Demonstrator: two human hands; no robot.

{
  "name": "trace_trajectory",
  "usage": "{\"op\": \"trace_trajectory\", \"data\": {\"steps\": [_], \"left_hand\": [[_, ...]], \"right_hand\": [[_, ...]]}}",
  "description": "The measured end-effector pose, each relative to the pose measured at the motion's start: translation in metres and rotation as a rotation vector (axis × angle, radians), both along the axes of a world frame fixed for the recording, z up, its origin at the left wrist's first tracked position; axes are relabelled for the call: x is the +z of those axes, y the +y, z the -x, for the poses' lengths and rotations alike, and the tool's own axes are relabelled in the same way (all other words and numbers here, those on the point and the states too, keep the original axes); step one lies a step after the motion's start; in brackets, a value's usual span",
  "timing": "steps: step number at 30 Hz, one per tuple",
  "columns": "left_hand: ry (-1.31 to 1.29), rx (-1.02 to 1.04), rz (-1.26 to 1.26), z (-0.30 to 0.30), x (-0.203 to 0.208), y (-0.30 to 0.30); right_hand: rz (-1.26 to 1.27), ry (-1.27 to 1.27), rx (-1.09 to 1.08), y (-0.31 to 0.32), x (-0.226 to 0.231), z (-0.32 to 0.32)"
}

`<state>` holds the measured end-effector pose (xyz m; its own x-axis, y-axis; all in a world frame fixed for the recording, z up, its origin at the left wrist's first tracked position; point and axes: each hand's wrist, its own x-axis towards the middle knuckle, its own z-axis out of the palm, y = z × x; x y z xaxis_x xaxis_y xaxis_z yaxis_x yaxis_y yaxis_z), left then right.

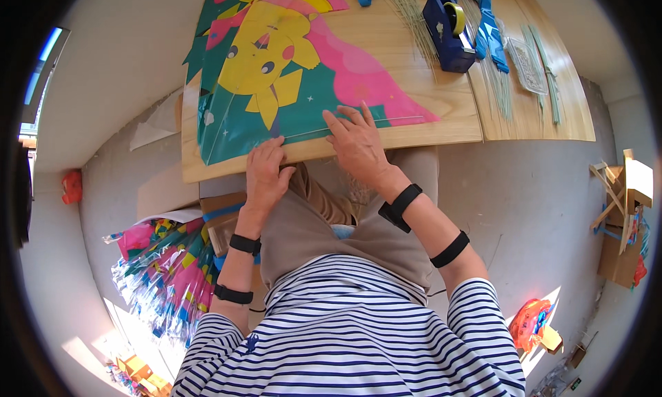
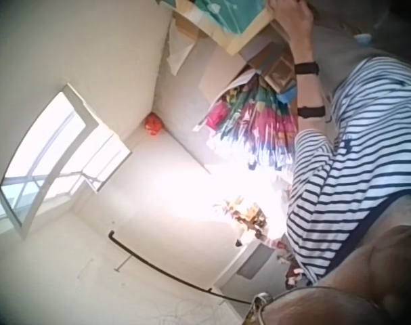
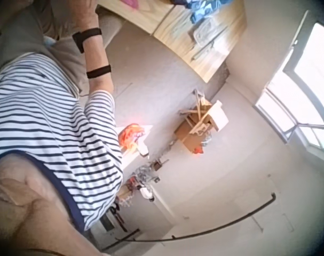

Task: Assembling a plastic kite by attaching support rods and securing them with adhesive tape.

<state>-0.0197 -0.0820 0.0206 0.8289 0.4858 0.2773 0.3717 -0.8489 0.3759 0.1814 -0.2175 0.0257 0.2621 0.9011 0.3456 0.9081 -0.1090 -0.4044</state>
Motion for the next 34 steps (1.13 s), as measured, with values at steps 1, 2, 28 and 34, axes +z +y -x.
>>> {"op": "trace_trajectory", "data": {"steps": [1, 2, 28, 34], "left_hand": [[-0.003, 0.002, 0.006, 0.0, -0.002, -0.001], [-0.007, 0.005, 0.003, 0.001, -0.003, -0.001], [0.044, -0.137, 0.03, -0.016, 0.0, -0.018], [0.093, -0.121, 0.057, -0.01, 0.006, -0.013]], "right_hand": [[-0.022, -0.028, 0.0, -0.002, 0.006, -0.001], [-0.045, -0.057, 0.001, -0.003, 0.008, -0.001], [-0.011, -0.135, -0.051, -0.02, 0.005, -0.016], [0.03, -0.126, 0.034, -0.023, -0.019, -0.011]]}}
